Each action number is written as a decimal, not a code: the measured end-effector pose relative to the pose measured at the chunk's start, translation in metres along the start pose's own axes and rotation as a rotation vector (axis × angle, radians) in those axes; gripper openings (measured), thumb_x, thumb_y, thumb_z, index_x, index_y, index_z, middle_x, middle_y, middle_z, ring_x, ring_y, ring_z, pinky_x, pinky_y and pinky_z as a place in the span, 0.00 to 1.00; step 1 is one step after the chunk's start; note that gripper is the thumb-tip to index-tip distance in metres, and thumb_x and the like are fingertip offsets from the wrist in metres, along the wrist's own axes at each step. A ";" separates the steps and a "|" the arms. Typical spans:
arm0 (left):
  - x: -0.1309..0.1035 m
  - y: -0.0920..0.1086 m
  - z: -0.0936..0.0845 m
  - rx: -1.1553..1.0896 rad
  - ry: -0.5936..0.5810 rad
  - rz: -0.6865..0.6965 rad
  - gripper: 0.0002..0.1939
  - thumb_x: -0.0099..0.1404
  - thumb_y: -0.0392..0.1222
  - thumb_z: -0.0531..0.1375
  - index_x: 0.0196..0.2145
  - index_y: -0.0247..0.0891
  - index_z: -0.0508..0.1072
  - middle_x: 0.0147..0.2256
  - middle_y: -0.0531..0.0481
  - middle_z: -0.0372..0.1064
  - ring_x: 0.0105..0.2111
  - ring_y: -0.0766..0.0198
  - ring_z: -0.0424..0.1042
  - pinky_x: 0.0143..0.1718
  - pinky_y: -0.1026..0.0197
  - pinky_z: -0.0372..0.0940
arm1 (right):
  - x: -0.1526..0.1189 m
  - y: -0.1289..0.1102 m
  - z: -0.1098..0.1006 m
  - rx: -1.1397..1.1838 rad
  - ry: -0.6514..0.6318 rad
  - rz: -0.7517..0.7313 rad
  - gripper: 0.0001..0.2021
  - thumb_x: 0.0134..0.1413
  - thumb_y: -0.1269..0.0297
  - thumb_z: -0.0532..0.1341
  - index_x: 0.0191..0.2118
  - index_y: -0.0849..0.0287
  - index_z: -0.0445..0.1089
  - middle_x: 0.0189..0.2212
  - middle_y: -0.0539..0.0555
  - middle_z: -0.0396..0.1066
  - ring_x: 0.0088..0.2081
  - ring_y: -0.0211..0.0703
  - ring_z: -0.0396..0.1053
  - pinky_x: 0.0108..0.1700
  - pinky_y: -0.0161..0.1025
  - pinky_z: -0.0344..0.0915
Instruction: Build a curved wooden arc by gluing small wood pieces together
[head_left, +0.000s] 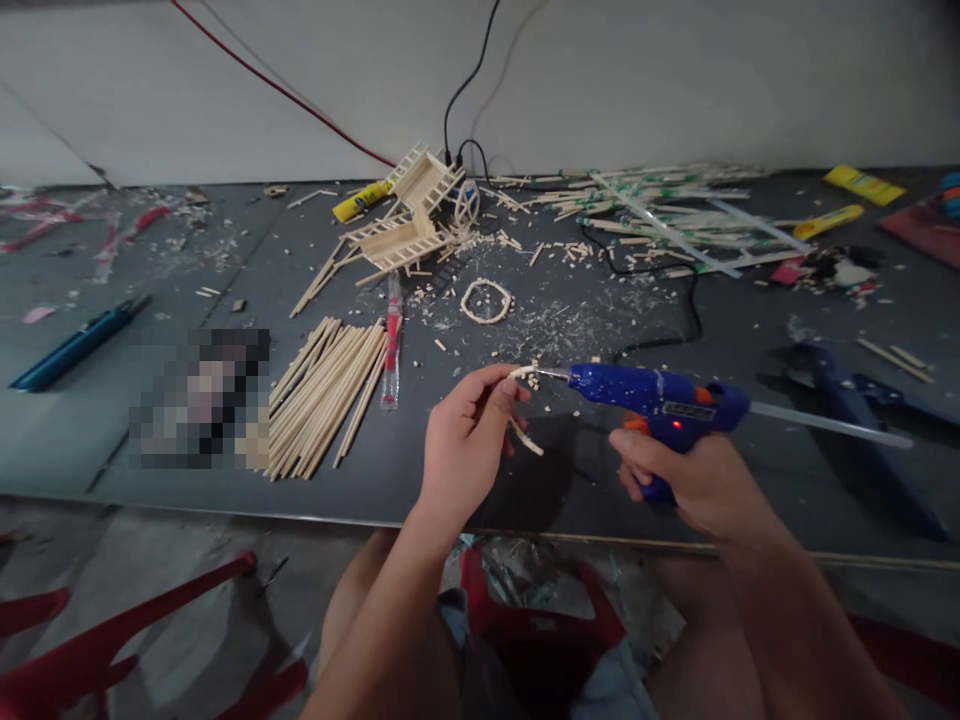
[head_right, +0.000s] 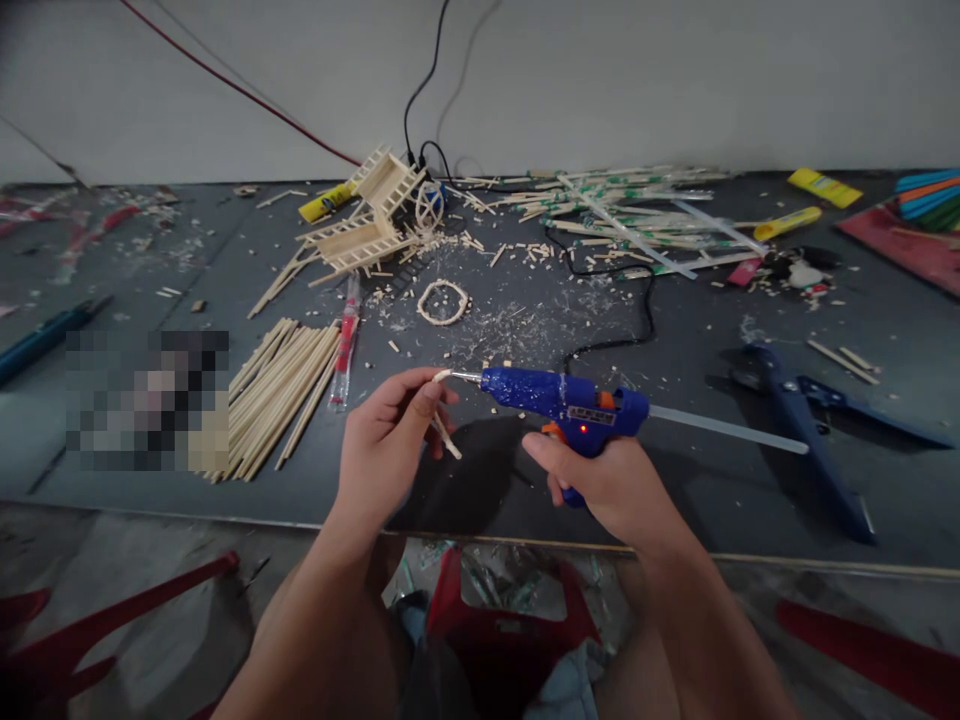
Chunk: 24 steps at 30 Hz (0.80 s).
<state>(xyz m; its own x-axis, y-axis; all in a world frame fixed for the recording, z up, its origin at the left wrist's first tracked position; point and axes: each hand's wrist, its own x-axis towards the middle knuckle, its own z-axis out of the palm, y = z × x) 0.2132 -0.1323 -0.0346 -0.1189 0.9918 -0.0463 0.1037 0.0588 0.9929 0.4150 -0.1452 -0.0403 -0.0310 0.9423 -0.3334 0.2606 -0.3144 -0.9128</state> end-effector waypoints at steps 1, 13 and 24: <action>0.000 0.000 0.000 -0.001 0.003 0.001 0.13 0.65 0.48 0.57 0.42 0.37 0.73 0.29 0.51 0.72 0.19 0.73 0.66 0.17 0.71 0.64 | 0.000 -0.001 0.000 0.024 -0.004 0.025 0.20 0.45 0.51 0.65 0.16 0.56 0.59 0.11 0.46 0.60 0.16 0.37 0.63 0.23 0.37 0.62; 0.010 -0.007 -0.011 -0.016 0.033 -0.033 0.13 0.64 0.47 0.58 0.42 0.36 0.73 0.31 0.50 0.72 0.20 0.72 0.67 0.16 0.71 0.63 | 0.016 -0.005 -0.027 0.258 0.114 0.059 0.13 0.43 0.54 0.69 0.25 0.59 0.72 0.16 0.47 0.66 0.18 0.34 0.64 0.21 0.32 0.63; 0.021 -0.015 -0.038 -0.058 0.030 -0.087 0.11 0.62 0.43 0.58 0.41 0.36 0.72 0.33 0.48 0.72 0.23 0.71 0.70 0.18 0.70 0.61 | 0.038 -0.001 -0.087 0.192 0.322 0.154 0.09 0.53 0.62 0.60 0.29 0.57 0.77 0.29 0.58 0.77 0.30 0.41 0.73 0.32 0.35 0.71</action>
<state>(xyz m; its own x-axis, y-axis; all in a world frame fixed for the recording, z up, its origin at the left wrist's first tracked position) 0.1717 -0.1165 -0.0462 -0.1548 0.9794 -0.1300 0.0340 0.1368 0.9900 0.4974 -0.0995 -0.0317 0.3063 0.8608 -0.4065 0.0524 -0.4416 -0.8957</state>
